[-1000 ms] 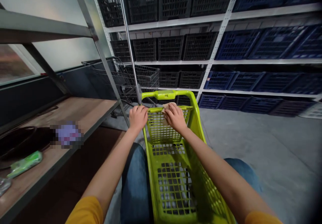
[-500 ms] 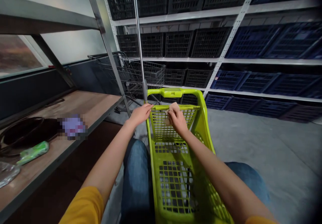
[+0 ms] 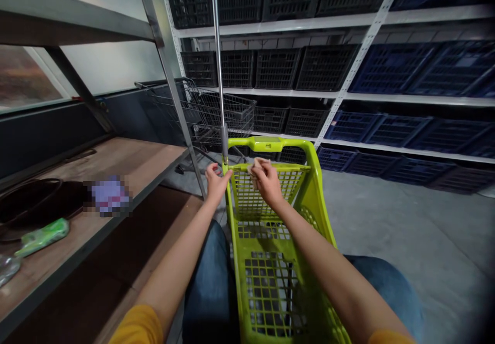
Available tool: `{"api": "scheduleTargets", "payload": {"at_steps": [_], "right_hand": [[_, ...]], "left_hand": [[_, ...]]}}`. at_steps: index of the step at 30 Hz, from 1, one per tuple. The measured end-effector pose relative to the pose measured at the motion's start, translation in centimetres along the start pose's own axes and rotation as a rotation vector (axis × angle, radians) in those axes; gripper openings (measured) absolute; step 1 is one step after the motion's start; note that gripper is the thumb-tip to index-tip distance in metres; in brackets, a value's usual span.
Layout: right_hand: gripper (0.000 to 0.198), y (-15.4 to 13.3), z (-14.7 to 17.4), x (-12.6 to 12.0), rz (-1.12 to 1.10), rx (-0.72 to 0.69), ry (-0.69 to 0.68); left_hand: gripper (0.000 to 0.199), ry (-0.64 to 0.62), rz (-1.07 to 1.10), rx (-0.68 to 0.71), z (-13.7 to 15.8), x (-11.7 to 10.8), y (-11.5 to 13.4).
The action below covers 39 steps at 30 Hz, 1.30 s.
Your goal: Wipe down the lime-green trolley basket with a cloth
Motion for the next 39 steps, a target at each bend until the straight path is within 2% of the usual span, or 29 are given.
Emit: {"api": "scheduleTargets", "payload": {"at_steps": [3, 6, 9, 11, 14, 18, 21, 25, 27, 30, 32, 34, 36, 39], "right_hand": [[0.034, -1.8, -1.5, -1.2, -0.048, -0.089, 0.165], [0.033, -2.5, -2.1, -1.0, -0.089, -0.184, 0.237], [0.034, -2.5, -1.8, 0.1, -0.041, -0.248, 0.257], [0.035, -2.5, -0.9, 1.5, 0.034, -0.313, 0.217], [0.036, -2.0, 1.7, 4.5, 0.146, -0.422, 0.081], [0.038, -0.8, 5.1, 7.5, 0.189, -0.472, -0.048], [0.039, -1.7, 4.5, 6.6, 0.142, -0.494, -0.051], [0.038, -4.2, -0.1, 2.9, 0.043, -0.342, 0.166], [0.038, -4.8, -0.8, 3.1, 0.049, -0.33, 0.178], [0.038, -2.9, 2.7, 6.6, 0.138, -0.383, 0.026], [0.034, 0.0, 6.9, 9.5, 0.224, -0.394, -0.144], [0.031, 2.8, 10.5, 11.4, 0.291, -0.4, -0.304], [0.03, 4.3, 11.3, 11.0, 0.308, -0.387, -0.333], [0.03, 3.3, 7.0, 6.9, 0.241, -0.318, -0.119]], "left_hand": [[0.043, -0.084, 0.289, -0.145, -0.2, 1.3, -1.8], [0.049, -0.131, 0.419, -0.133, -0.5, 1.8, -2.1], [0.056, -0.182, 0.562, -0.144, -0.5, 2.5, -2.1], [0.057, -0.191, 0.582, -0.154, -0.4, 2.8, -2.1], [0.058, -0.185, 0.549, -0.168, -0.1, 3.0, -2.1], [0.054, -0.19, 0.536, -0.154, 0.2, 2.9, -1.4], [0.051, -0.18, 0.525, -0.143, 0.3, 2.8, -1.1], [0.049, -0.169, 0.548, -0.129, 0.5, 3.0, -1.1], [0.048, -0.143, 0.542, -0.121, 0.6, 3.0, -1.3], [0.048, -0.102, 0.522, -0.156, 0.7, 2.8, -1.7], [0.047, -0.089, 0.522, -0.179, 0.8, 2.7, -1.7], [0.044, -0.086, 0.525, -0.188, 0.9, 2.6, -1.7], [0.043, -0.089, 0.533, -0.19, 0.9, 2.6, -1.5], [0.044, -0.072, 0.548, -0.205, 1.1, 2.6, -1.4]]}}
Point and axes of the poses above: each hand's wrist, its own z-axis away from the middle knuckle, its own x-axis out of the palm, y = z × x, the point moved 6 cm from there along -z, towards the middle knuckle, and after that the axes turned 12 degrees about x, right-handed, at the moved point
